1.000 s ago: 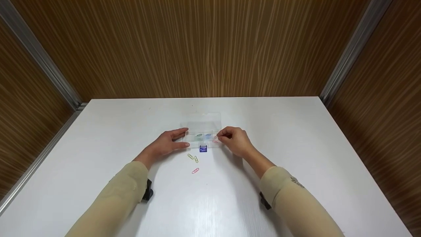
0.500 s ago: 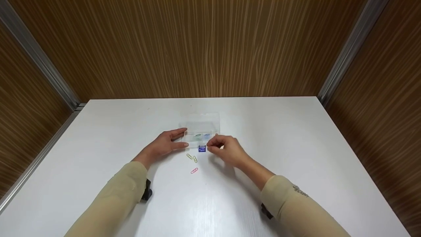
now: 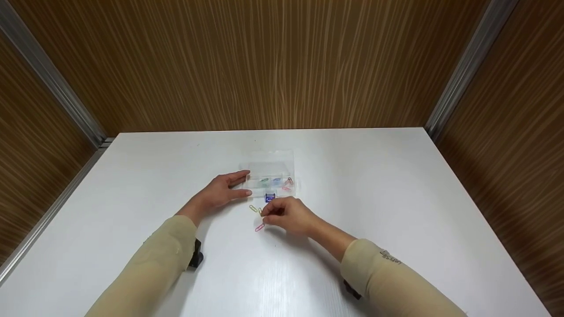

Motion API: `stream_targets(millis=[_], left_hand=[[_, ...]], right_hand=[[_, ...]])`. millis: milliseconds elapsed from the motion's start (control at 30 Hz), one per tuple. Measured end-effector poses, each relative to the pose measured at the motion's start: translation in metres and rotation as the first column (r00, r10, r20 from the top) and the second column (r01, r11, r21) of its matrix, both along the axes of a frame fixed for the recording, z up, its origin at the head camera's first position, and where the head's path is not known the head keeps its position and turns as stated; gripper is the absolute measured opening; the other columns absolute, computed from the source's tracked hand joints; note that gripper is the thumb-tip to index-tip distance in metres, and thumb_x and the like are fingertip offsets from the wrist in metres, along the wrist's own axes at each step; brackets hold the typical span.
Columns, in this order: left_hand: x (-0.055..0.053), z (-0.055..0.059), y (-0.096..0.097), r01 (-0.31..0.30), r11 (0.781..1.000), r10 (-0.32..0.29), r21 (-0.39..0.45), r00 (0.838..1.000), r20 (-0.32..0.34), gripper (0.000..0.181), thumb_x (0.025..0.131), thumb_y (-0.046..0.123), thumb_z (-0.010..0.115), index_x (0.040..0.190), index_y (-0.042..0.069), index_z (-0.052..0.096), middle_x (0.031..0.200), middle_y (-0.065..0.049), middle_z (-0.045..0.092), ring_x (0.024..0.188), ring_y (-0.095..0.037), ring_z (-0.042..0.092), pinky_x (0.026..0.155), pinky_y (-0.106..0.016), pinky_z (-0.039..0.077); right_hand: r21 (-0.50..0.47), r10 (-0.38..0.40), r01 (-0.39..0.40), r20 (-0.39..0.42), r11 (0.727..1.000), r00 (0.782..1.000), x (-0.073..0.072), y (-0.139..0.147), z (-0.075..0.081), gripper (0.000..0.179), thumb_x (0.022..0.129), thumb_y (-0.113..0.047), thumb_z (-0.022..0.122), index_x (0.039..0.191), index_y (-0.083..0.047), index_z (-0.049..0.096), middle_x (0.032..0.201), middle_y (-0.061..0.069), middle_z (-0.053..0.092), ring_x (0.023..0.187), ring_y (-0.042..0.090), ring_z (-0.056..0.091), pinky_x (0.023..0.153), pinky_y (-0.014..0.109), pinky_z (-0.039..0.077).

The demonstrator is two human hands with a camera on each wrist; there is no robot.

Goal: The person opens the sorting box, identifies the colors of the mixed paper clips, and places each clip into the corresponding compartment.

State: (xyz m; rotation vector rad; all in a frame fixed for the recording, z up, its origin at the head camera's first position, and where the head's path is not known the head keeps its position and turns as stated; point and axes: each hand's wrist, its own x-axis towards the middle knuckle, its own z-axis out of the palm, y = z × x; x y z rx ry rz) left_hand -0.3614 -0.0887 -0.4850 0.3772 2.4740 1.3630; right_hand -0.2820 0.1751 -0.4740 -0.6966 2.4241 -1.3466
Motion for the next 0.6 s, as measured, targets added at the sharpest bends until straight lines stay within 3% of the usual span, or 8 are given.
stream_targets(millis=[233,600], left_hand=[[0.0007,-0.0047,-0.0019,0.005,1.0,-0.005,-0.027,1.0,-0.007,0.075,0.097,0.036,0.08,0.163,0.023,0.046,0.16,0.005,0.051,0.159,-0.019,0.026,0.13,-0.04,0.017],[0.0026,0.0012,-0.0016,0.008,1.0,-0.008,-0.018,1.0,-0.001,0.076,0.097,0.038,0.08,0.163,0.026,0.046,0.161,0.005,0.05,0.159,-0.02,0.026,0.13,-0.04,0.017]], right_hand=[[-0.008,0.063,-0.063,0.061,0.998,0.996,-0.0015,-0.0013,-0.0068,0.013,0.099,-0.009,0.075,0.111,-0.005,0.079,0.099,0.004,0.072,0.088,0.018,0.058,0.074,0.02,0.047],[0.029,0.122,-0.125,0.085,0.992,0.989,-0.0042,0.0031,-0.0091,0.025,0.099,-0.01,0.076,0.124,-0.01,0.075,0.113,0.007,0.069,0.103,0.022,0.056,0.087,0.024,0.047]])
